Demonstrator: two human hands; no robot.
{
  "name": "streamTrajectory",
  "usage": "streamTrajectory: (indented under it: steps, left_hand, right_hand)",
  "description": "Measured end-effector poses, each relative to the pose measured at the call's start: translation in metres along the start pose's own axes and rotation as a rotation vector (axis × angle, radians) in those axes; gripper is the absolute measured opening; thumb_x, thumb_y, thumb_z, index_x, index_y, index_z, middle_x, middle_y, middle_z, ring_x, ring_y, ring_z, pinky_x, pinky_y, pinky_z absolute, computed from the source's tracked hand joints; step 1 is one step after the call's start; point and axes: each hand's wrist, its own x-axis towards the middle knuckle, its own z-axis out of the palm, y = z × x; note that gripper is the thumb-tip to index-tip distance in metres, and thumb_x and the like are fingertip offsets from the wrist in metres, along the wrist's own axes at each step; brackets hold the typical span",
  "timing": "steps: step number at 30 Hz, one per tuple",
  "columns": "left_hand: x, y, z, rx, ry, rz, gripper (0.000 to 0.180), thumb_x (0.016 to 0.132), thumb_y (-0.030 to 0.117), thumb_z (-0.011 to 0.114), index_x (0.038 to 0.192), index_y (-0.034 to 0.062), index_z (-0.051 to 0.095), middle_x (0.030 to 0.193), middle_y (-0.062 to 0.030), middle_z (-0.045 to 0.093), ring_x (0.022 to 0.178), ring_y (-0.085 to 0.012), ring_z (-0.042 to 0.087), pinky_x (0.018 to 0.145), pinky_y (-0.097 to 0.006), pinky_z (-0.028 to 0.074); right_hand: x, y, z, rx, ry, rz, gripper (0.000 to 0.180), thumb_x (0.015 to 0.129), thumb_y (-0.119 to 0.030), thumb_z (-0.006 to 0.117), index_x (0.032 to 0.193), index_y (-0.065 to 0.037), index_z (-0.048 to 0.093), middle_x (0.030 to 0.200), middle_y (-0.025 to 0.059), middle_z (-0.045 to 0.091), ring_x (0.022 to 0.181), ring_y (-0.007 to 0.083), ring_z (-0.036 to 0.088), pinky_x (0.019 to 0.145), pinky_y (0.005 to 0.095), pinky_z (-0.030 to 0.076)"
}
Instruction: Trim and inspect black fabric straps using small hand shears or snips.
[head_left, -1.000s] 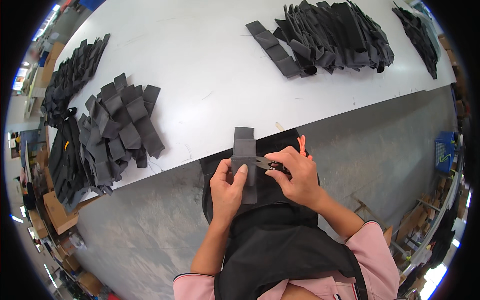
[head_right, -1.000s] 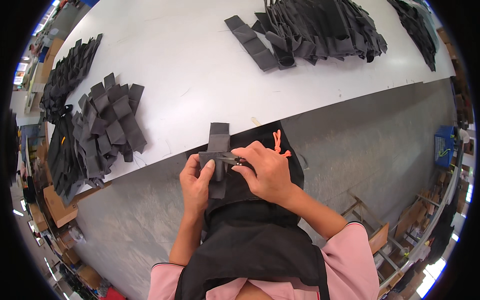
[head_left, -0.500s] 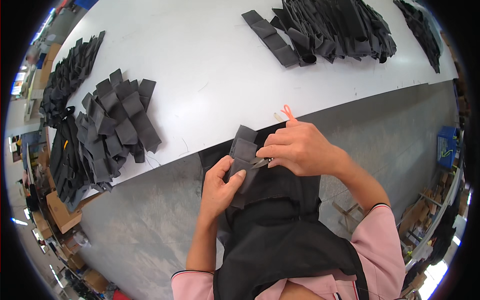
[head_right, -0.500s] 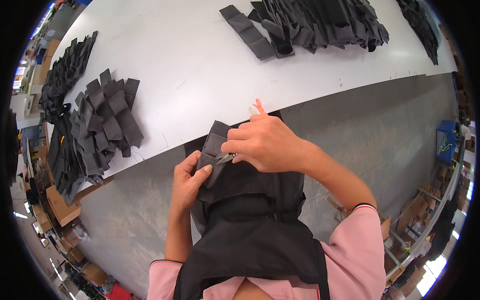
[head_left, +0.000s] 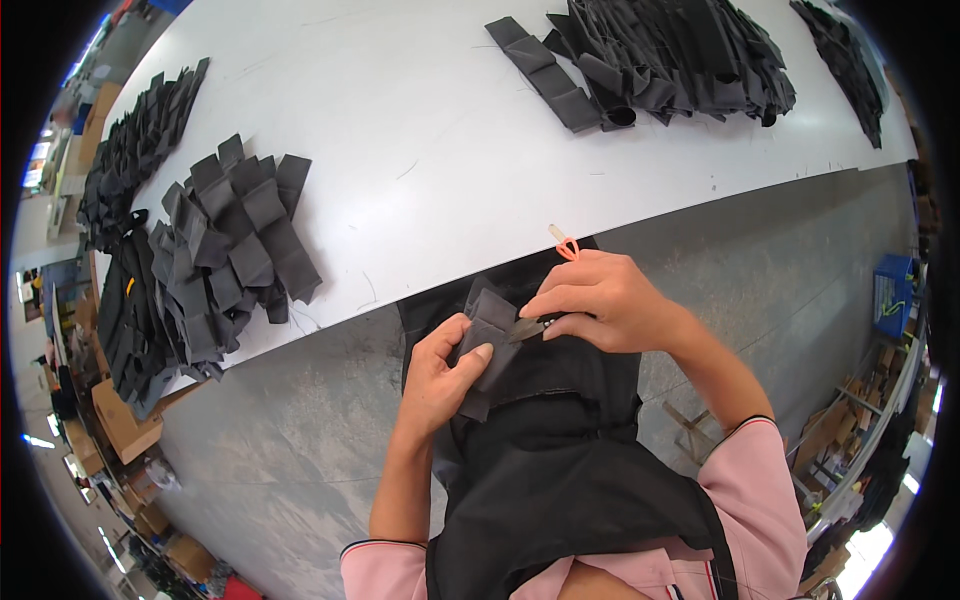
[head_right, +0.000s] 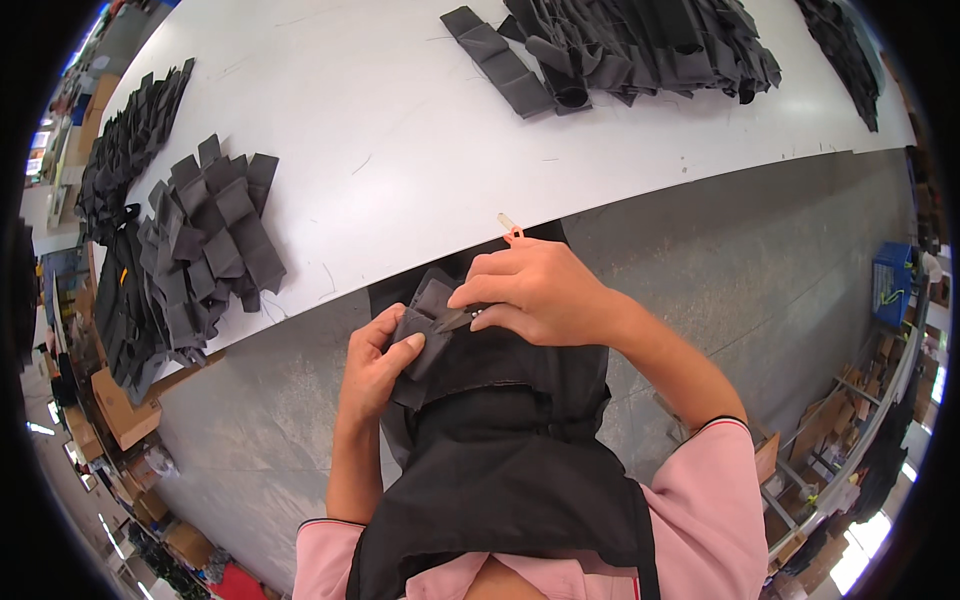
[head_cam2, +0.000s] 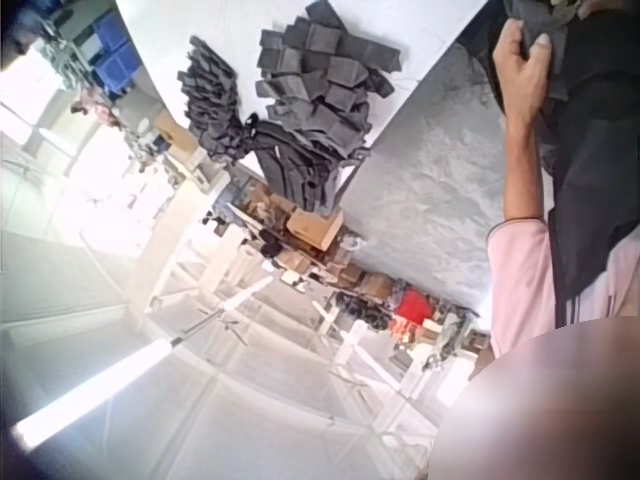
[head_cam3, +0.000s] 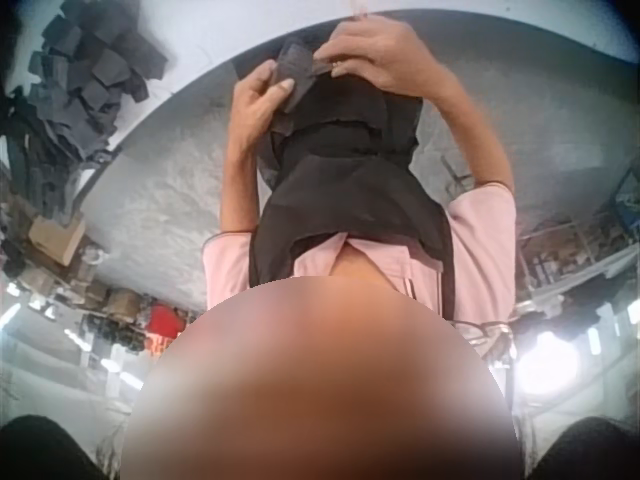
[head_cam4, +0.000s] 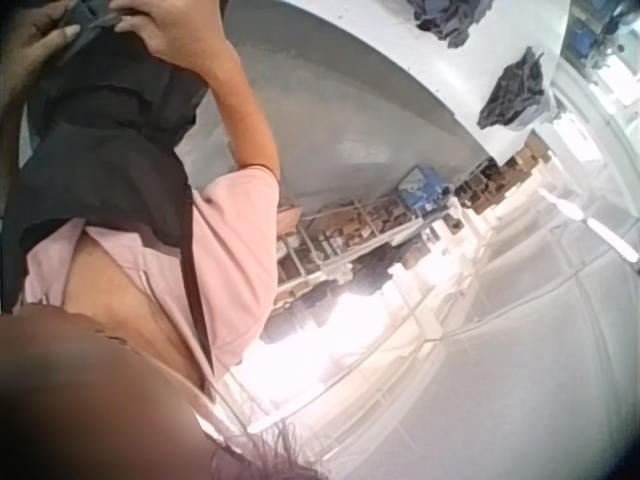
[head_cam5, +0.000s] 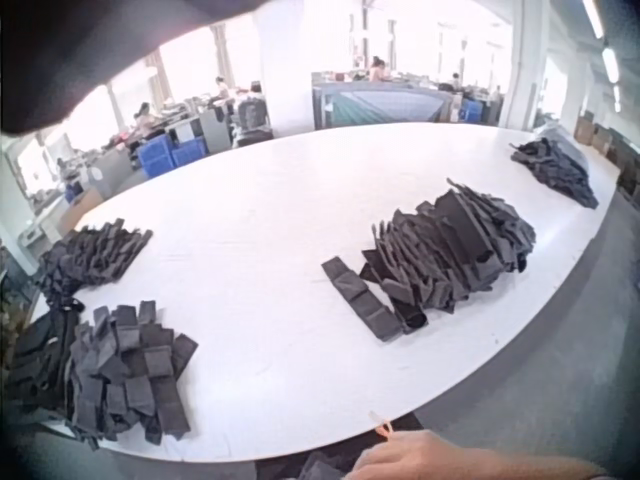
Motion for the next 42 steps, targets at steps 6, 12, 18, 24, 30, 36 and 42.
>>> streamTrajectory:
  steps: [6,12,18,24,30,36,42]
  left_hand:
    - [-0.002,-0.006,0.002,0.019,0.068,0.019,0.008,0.082,0.008,0.058,0.084,0.0001,0.056,0.073,0.0038,0.047,0.069,-0.005,0.042,0.063,-0.021,0.037]
    - [-0.001,-0.009,0.017,0.051,0.209,0.081,0.008,0.083,0.007,0.058,0.086,-0.0012,0.058,0.074,0.0005,0.051,0.068,-0.0055,0.045,0.061,-0.022,0.039]
    - [0.0,-0.011,0.022,0.057,0.232,0.115,0.009,0.083,0.006,0.058,0.087,-0.0018,0.058,0.075,-0.001,0.052,0.068,-0.0064,0.046,0.061,-0.022,0.039]
    - [-0.002,-0.014,0.023,0.032,0.222,0.1,0.009,0.084,0.007,0.058,0.087,-0.0021,0.057,0.075,-0.0002,0.051,0.069,-0.0061,0.046,0.062,-0.022,0.039]
    - [0.006,-0.022,0.017,-0.181,0.208,-0.009,0.009,0.088,0.01,0.06,0.088,0.0016,0.06,0.075,0.0039,0.054,0.07,-0.0036,0.047,0.064,-0.02,0.039]
    - [0.002,-0.014,0.017,-0.422,0.16,-0.159,0.013,0.091,0.016,0.059,0.089,0.0033,0.062,0.082,0.0026,0.062,0.073,-0.0034,0.052,0.067,-0.02,0.042]
    - [-0.005,-0.029,0.019,-0.554,0.099,-0.108,0.024,0.094,0.024,0.055,0.104,0.0022,0.061,0.095,-0.0003,0.063,0.084,-0.0066,0.055,0.076,-0.022,0.043]
  right_hand:
    - [-0.005,-0.01,0.012,-0.045,0.157,0.068,0.026,0.067,-0.005,0.074,0.093,-0.009,0.068,0.081,0.0028,0.063,0.068,0.0204,0.058,0.061,0.0319,0.045]
    - [-0.009,-0.036,0.043,-0.009,0.333,0.235,0.035,0.069,0.002,0.071,0.103,-0.006,0.065,0.088,0.0087,0.056,0.064,0.0206,0.056,0.055,0.0293,0.046]
    - [-0.008,-0.034,0.056,-0.098,0.401,0.18,0.038,0.067,0.002,0.072,0.104,-0.005,0.065,0.083,0.0083,0.055,0.06,0.0197,0.056,0.051,0.0283,0.045]
    - [-0.01,-0.037,0.054,-0.218,0.372,0.169,0.039,0.065,0.002,0.073,0.103,-0.004,0.066,0.076,0.0067,0.056,0.058,0.0204,0.056,0.05,0.0288,0.045]
    - [-0.014,-0.037,0.049,0.219,0.504,0.437,0.033,0.073,0.002,0.068,0.104,-0.006,0.063,0.083,0.0065,0.052,0.059,0.0163,0.051,0.052,0.0258,0.042]
    - [-0.017,-0.039,0.052,0.148,0.318,0.388,0.045,0.065,0.008,0.068,0.107,-0.008,0.062,0.074,0.0013,0.046,0.059,0.0102,0.044,0.052,0.0238,0.037]
    - [0.003,-0.023,0.066,0.44,0.431,0.403,0.013,0.077,0.0,0.067,0.08,-0.003,0.054,0.067,-0.0027,0.044,0.057,0.005,0.042,0.048,0.0203,0.033]
